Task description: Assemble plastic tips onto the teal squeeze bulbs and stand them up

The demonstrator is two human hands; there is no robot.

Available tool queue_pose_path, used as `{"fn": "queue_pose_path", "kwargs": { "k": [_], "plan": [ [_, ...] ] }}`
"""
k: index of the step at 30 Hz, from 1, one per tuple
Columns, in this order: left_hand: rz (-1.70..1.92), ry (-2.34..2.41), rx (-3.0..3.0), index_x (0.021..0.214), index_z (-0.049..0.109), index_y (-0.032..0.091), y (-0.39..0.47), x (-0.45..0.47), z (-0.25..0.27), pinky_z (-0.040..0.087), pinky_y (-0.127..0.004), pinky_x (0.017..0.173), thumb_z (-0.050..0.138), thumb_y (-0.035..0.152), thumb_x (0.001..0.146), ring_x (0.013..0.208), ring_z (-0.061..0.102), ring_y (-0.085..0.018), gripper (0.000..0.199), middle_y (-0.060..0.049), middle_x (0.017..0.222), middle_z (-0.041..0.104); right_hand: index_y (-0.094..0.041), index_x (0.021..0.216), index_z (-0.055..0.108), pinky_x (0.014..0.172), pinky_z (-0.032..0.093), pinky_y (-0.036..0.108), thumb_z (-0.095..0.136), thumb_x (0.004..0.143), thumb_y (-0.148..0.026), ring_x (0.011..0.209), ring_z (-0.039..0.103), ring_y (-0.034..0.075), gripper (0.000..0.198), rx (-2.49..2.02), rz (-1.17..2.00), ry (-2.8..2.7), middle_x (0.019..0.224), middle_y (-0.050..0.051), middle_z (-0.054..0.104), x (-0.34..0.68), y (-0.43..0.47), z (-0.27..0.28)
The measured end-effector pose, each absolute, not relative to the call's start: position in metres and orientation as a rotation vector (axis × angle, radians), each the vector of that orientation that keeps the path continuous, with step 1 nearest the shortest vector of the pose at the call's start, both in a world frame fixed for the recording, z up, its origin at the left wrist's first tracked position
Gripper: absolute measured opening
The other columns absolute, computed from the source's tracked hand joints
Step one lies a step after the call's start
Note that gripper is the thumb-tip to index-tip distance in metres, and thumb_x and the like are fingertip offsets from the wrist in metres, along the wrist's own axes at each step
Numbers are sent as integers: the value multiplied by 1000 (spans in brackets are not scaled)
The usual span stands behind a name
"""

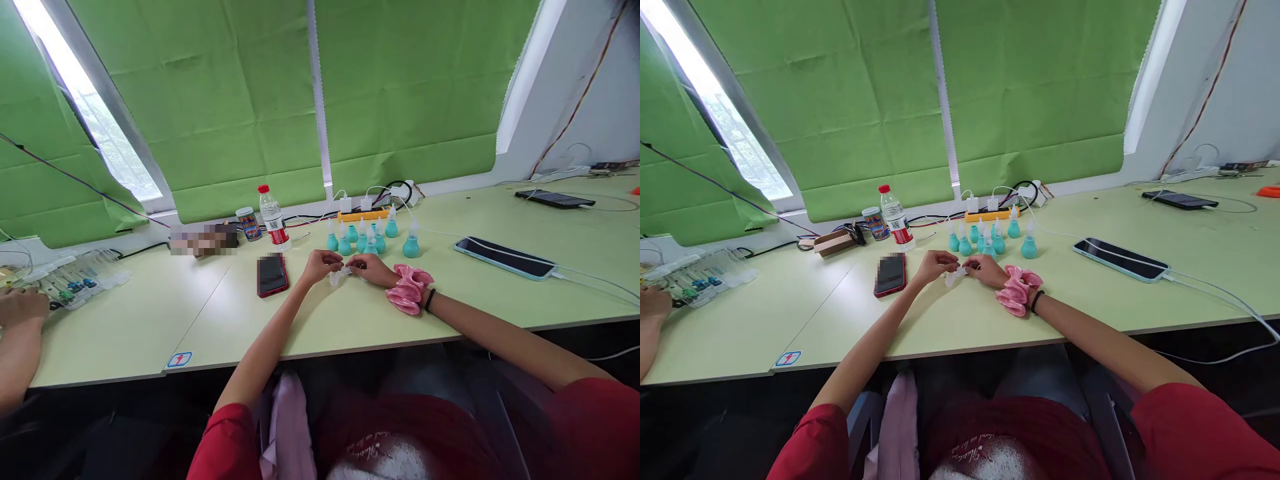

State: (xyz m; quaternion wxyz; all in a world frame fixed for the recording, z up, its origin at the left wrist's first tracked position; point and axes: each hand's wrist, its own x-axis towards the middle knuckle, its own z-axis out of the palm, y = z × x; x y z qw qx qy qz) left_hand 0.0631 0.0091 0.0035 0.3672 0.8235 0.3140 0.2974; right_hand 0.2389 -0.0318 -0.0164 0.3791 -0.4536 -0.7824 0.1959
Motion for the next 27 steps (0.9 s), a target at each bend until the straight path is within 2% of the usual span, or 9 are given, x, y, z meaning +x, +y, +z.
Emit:
{"fn": "queue_pose_path", "kwargs": {
  "k": [9, 19, 24, 27],
  "plan": [
    [774, 894, 2270, 91, 55, 10, 4, 64, 8, 49, -31, 68, 50, 27, 83, 76, 57, -13, 19, -4, 87, 59, -12, 86, 58, 72, 47, 31, 51, 83, -27, 75, 57, 11, 17, -1144, 567, -1965, 83, 2, 60, 241, -29, -19],
    [845, 991, 2453, 81, 57, 10, -5, 66, 12, 48, -27, 63, 50, 27, 82, 69, 56, -11, 19, -2, 78, 59, -11, 91, 55, 67, 48, 29, 48, 84, -27, 74, 57, 11, 19, -1133, 747, -1893, 86, 3, 58, 245, -26, -21],
    [951, 923, 2511, 79, 61, 11, -8, 67, 15, 48, -23, 59, 55, 19, 77, 65, 55, -9, 10, -2, 76, 60, -11, 93, 55, 67, 48, 29, 48, 84, -27, 75, 57, 11, 19, -1129, 818, -1833, 88, 3, 58, 244, -25, -21],
    [1013, 886, 2540, 78, 65, 13, -10, 68, 16, 47, -19, 56, 55, 11, 71, 62, 54, -9, 13, -3, 75, 61, -11, 94, 55, 67, 49, 29, 48, 85, -28, 75, 57, 11, 20, -1123, 866, -1791, 89, 3, 58, 244, -25, -20]
  ]
}}
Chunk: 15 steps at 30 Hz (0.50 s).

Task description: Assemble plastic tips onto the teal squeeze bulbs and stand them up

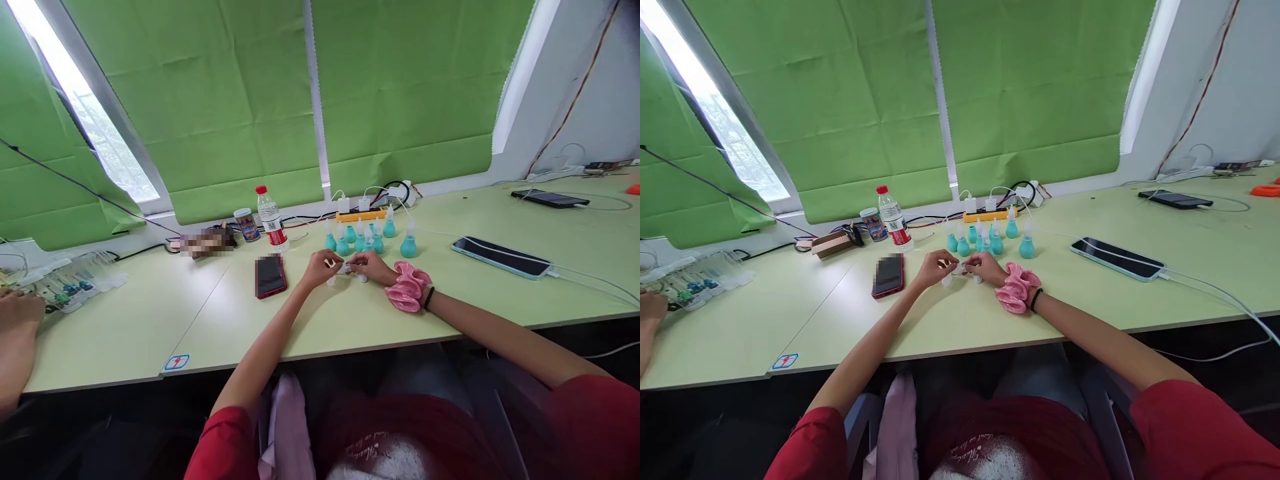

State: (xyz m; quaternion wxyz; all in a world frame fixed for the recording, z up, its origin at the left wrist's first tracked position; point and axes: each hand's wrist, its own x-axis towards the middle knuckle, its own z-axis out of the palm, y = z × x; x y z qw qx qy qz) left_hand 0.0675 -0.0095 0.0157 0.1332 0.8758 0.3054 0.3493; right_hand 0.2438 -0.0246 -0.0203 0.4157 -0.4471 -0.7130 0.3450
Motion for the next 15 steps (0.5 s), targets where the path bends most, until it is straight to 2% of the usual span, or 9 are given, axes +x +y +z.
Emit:
{"fn": "queue_pose_path", "kwargs": {
  "k": [4, 7, 11, 15],
  "plan": [
    [1061, 839, 2604, 84, 66, 15, -12, 68, 15, 46, -20, 54, 57, 9, 64, 64, 55, -11, 23, -4, 78, 61, -12, 95, 54, 67, 49, 29, 47, 85, -28, 75, 57, 11, 21, -1114, 912, -1726, 89, 4, 58, 244, -26, -16],
    [1100, 803, 2662, 91, 64, 16, -13, 70, 13, 48, -25, 63, 63, 17, 63, 76, 56, -15, 28, -6, 86, 60, -12, 97, 54, 67, 49, 29, 47, 85, -29, 76, 57, 12, 22, -1106, 922, -1686, 91, 4, 57, 245, -29, -11],
    [1159, 792, 2710, 91, 63, 16, -14, 72, 10, 46, -32, 75, 63, 26, 68, 86, 54, -19, 26, -8, 90, 59, -11, 97, 54, 64, 48, 28, 47, 85, -30, 74, 57, 11, 23, -1100, 925, -1645, 90, 4, 58, 244, -33, -6],
    [1174, 788, 2724, 89, 62, 15, -15, 74, 9, 45, -32, 73, 62, 24, 68, 84, 54, -19, 23, -8, 88, 60, -11, 91, 55, 60, 48, 25, 48, 84, -31, 67, 56, 9, 23, -1095, 924, -1621, 83, 2, 59, 243, -37, -5]
  ]
}}
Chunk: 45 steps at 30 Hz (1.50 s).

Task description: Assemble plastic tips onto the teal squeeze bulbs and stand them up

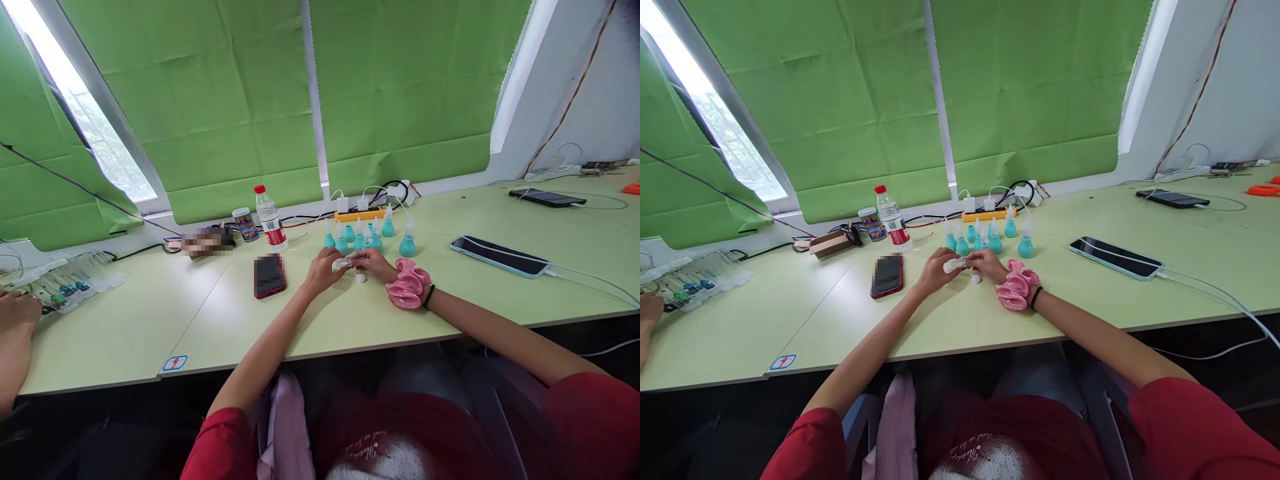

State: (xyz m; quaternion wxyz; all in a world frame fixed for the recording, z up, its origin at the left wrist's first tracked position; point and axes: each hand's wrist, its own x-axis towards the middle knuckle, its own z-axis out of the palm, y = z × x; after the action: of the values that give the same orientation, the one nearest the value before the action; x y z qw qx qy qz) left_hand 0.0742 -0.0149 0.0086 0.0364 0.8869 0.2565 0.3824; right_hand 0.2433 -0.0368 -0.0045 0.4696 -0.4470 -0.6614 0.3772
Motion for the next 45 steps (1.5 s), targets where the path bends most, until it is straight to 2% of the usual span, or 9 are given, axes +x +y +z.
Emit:
{"fn": "queue_pose_path", "kwargs": {
  "k": [12, 15, 18, 22, 30, 39, 42, 45],
  "plan": [
    [1139, 812, 2519, 83, 65, 15, -18, 76, 10, 44, -30, 74, 63, 19, 63, 82, 54, -18, 21, -7, 83, 62, -10, 83, 58, 58, 47, 24, 49, 83, -34, 61, 56, 8, 25, -1063, 862, -1646, 73, 1, 60, 243, -39, -4],
    [1114, 846, 2381, 89, 64, 14, -18, 74, 12, 45, -27, 67, 62, 21, 63, 74, 56, -16, 27, -6, 79, 63, -10, 81, 59, 61, 48, 26, 52, 81, -37, 63, 58, 9, 27, -1040, 813, -1646, 72, 1, 62, 242, -37, -5],
    [1061, 856, 2222, 93, 63, 12, -14, 72, 15, 45, -23, 59, 55, 25, 71, 66, 56, -13, 27, -5, 74, 63, -12, 79, 63, 63, 49, 28, 58, 72, -44, 63, 60, 13, 33, -1014, 749, -1636, 70, 3, 65, 239, -36, -7],
    [923, 781, 2039, 82, 66, 8, -11, 70, 18, 45, -22, 51, 48, 35, 77, 58, 56, -12, 33, -7, 68, 63, -16, 77, 68, 60, 49, 29, 59, 66, -48, 63, 61, 17, 35, -985, 638, -1644, 71, 5, 67, 236, -40, -7],
    [782, 625, 1781, 85, 66, 6, -13, 66, 22, 47, -24, 56, 64, 39, 66, 62, 57, -12, 39, -11, 72, 64, -22, 75, 70, 66, 46, 32, 57, 71, -40, 65, 57, 17, 22, -973, 367, -1705, 68, 3, 66, 234, -48, -4],
    [879, 568, 1660, 86, 64, 6, -16, 71, 20, 50, -25, 53, 69, 42, 59, 57, 53, -10, 46, -3, 61, 57, -22, 78, 69, 64, 43, 29, 55, 72, -24, 65, 54, 16, 16, -1049, 129, -1867, 69, 4, 65, 234, -51, 9],
    [958, 574, 1611, 85, 63, 6, -13, 71, 20, 51, -26, 55, 68, 43, 59, 57, 52, -9, 45, -1, 60, 55, -21, 82, 69, 71, 42, 29, 59, 68, -19, 74, 55, 18, 16, -1113, 52, -1940, 72, 4, 65, 239, -46, 36],
    [1038, 583, 1560, 86, 62, 7, -10, 69, 23, 52, -28, 59, 67, 44, 60, 58, 52, -8, 46, 0, 60, 54, -16, 89, 65, 84, 39, 30, 57, 74, -21, 90, 53, 19, 18, -1226, -24, -1925, 91, 6, 62, 251, -25, 78]
  ]
}}
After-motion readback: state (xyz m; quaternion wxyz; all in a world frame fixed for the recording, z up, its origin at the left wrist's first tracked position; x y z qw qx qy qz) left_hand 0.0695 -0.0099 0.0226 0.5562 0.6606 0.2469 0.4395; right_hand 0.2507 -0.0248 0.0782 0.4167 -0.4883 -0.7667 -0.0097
